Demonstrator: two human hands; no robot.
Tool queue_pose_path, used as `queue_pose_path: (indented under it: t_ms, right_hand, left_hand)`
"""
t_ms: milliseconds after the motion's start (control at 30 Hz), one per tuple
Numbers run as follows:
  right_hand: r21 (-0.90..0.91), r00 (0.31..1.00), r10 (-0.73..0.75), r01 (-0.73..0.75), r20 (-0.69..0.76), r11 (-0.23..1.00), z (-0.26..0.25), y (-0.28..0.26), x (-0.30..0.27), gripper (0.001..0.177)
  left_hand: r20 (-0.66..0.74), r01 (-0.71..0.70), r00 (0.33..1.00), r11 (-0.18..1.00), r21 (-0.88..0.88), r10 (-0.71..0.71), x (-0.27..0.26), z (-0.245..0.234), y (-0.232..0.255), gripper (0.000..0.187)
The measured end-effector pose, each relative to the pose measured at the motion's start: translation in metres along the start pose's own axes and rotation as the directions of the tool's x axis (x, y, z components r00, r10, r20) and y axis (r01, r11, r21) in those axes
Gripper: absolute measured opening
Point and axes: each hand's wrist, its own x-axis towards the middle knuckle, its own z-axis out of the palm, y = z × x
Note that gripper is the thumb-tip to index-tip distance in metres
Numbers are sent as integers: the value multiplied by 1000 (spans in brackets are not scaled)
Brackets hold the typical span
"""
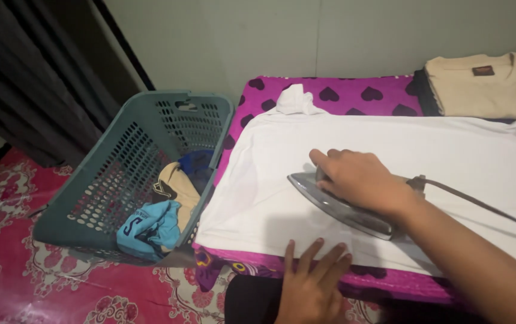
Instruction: Ironing a white t-shirt on a portable ironing board.
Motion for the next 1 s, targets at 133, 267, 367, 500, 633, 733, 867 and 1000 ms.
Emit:
queue_pose_path:
  t_ms: [133, 267, 367, 500, 633, 733, 867, 1000]
  right_hand:
    - [-51, 996, 60, -56, 72, 997, -3, -9, 28, 43]
    - [-60, 997, 64, -61, 44, 996, 5, -5, 53, 39]
    - [-57, 993, 78, -73, 93, 996, 3, -5, 45, 39]
    - [-63, 981, 100, -91, 164, 994, -10, -17, 8, 46]
    - [-45, 966, 142, -135, 219, 990, -17, -23, 4, 44]
    - [-48, 968, 132, -125, 215, 991, -13, -21, 20, 42]
    - [29, 990, 34, -38, 136, 999, -10, -25, 29, 40]
    - [38, 973, 31, -41, 228, 998, -17, -23, 7, 42]
  left_hand:
    - [-58, -10, 998, 999, 40, 12, -2, 7, -1, 59]
    - [-48, -17, 999, 999, 50, 19, 1, -7, 6, 57]
    - [-28, -12, 1000, 1000, 23, 13, 2, -28, -5, 51]
    - [-149, 91, 987, 978, 186, -63, 5, -88, -41, 43]
    - [-236, 215, 959, 943, 254, -155, -9, -122, -87, 41]
    - [-218, 254, 954, 944, 213, -207, -11, -135, -93, 30]
    - [-198, 243, 959, 951, 191, -205, -12, -140, -88, 31]
    - [-145, 235, 967, 951, 200, -209, -10, -150, -86, 40]
